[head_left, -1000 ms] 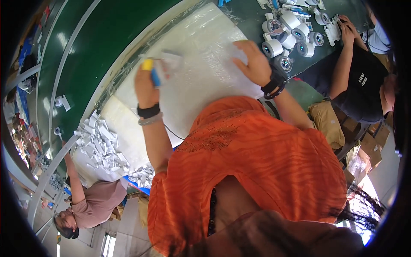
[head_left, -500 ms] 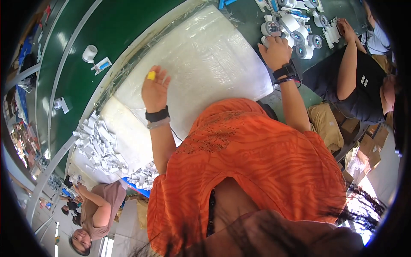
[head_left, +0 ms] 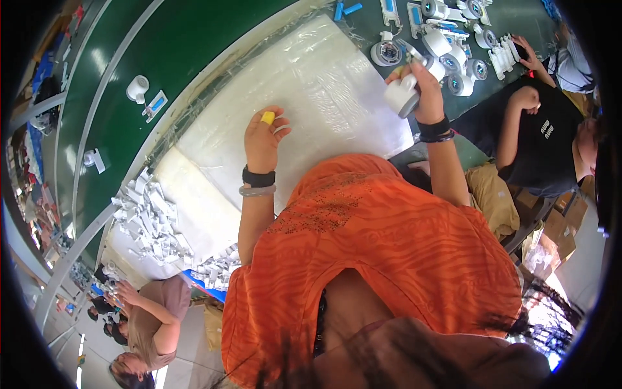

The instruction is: Assembling small electronic components onto a base housing at a factory workstation.

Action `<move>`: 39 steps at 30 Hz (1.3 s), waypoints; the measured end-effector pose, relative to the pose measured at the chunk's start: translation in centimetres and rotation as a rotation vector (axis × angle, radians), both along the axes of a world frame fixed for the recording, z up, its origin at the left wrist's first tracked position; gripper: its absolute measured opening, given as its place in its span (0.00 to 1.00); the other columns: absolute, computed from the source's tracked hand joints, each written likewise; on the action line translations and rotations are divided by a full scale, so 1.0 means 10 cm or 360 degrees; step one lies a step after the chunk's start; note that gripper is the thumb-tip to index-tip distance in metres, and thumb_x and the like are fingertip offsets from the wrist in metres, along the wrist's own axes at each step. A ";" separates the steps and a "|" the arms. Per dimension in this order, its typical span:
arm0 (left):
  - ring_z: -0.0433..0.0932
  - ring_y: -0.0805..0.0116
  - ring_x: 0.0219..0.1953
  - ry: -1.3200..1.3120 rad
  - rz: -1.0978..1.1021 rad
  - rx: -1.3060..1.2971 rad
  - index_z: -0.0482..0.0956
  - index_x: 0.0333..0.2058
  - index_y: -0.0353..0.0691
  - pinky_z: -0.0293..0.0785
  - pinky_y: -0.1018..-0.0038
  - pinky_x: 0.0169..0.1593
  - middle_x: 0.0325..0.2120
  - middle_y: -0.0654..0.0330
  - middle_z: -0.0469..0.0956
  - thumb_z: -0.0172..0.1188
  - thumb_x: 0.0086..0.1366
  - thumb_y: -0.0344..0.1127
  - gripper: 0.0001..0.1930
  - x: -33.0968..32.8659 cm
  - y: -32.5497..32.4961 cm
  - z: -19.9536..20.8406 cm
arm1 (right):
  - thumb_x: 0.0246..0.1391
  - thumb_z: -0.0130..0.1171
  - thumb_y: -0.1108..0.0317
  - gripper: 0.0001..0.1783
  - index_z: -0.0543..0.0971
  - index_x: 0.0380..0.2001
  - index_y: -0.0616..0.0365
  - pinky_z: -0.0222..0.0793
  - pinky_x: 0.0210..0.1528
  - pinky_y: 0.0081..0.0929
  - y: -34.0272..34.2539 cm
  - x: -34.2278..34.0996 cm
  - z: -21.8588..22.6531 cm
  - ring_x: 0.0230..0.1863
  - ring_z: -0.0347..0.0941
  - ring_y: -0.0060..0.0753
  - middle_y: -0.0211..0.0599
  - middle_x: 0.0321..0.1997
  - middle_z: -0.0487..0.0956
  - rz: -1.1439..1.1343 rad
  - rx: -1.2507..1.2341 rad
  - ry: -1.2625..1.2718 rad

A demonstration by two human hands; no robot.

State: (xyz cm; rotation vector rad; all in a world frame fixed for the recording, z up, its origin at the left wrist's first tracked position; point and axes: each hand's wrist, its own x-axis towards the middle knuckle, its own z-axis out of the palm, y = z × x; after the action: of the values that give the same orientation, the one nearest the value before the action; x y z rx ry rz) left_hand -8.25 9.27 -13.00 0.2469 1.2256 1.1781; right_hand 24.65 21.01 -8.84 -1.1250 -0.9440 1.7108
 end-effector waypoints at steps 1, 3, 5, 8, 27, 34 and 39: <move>0.79 0.65 0.40 0.0150 -0.0085 -0.0022 0.72 0.49 0.36 0.77 0.71 0.43 0.45 0.56 0.77 0.47 0.68 0.30 0.13 0.08 0.02 0.05 | 0.64 0.47 0.61 0.17 0.76 0.28 0.63 0.72 0.40 0.25 -0.04 -0.06 0.03 0.34 0.77 0.31 0.44 0.34 0.81 0.0124 0.0146 0.0035; 0.77 0.63 0.44 0.0352 -0.0187 0.0159 0.71 0.52 0.36 0.75 0.69 0.46 0.48 0.54 0.75 0.50 0.65 0.28 0.16 0.21 -0.01 0.13 | 0.64 0.49 0.63 0.15 0.77 0.27 0.62 0.71 0.40 0.25 -0.11 -0.22 0.15 0.34 0.76 0.30 0.43 0.34 0.81 0.0310 0.0140 0.0067; 0.72 0.57 0.53 0.1031 -0.0396 0.0590 0.66 0.58 0.36 0.70 0.63 0.54 0.53 0.50 0.70 0.58 0.57 0.26 0.27 0.38 0.02 0.23 | 0.61 0.53 0.67 0.12 0.77 0.25 0.62 0.69 0.40 0.23 -0.15 -0.32 0.21 0.34 0.75 0.25 0.39 0.32 0.81 0.0622 0.0076 0.0043; 0.64 0.51 0.60 0.1722 -0.0479 0.0949 0.62 0.62 0.37 0.60 0.57 0.62 0.58 0.48 0.64 0.66 0.50 0.28 0.39 0.54 0.14 0.54 | 0.61 0.52 0.68 0.12 0.77 0.27 0.65 0.69 0.42 0.25 -0.16 -0.49 0.31 0.36 0.76 0.31 0.42 0.33 0.80 0.1118 0.0293 -0.0061; 0.79 0.54 0.27 0.1553 -0.0878 0.0342 0.74 0.39 0.35 0.75 0.66 0.31 0.26 0.51 0.78 0.62 0.59 0.34 0.12 0.39 0.03 0.50 | 0.57 0.62 0.65 0.13 0.72 0.24 0.60 0.60 0.21 0.28 -0.40 -0.85 0.34 0.17 0.68 0.33 0.39 0.13 0.69 0.1044 0.0985 -0.1300; 0.78 0.71 0.27 0.0506 -0.0793 0.0223 0.68 0.50 0.34 0.77 0.73 0.29 0.31 0.57 0.77 0.54 0.65 0.29 0.16 0.36 0.04 0.50 | 0.56 0.61 0.70 0.10 0.79 0.42 0.60 0.71 0.29 0.28 -0.44 -0.85 0.16 0.25 0.76 0.41 0.43 0.30 0.78 0.0840 0.0644 -0.0749; 0.74 0.73 0.27 0.0209 -0.0452 0.0220 0.65 0.52 0.35 0.75 0.75 0.25 0.35 0.57 0.73 0.43 0.71 0.29 0.13 0.42 0.05 0.59 | 0.55 0.61 0.75 0.09 0.79 0.40 0.61 0.71 0.29 0.25 -0.47 -0.85 0.13 0.26 0.76 0.33 0.40 0.31 0.78 0.0798 0.0928 -0.0902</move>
State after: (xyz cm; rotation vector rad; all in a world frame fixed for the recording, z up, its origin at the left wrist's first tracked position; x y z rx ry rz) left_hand -4.07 9.80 -7.07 0.5905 1.1786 1.0115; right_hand 16.17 16.32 -7.58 -1.0286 -2.0647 1.3232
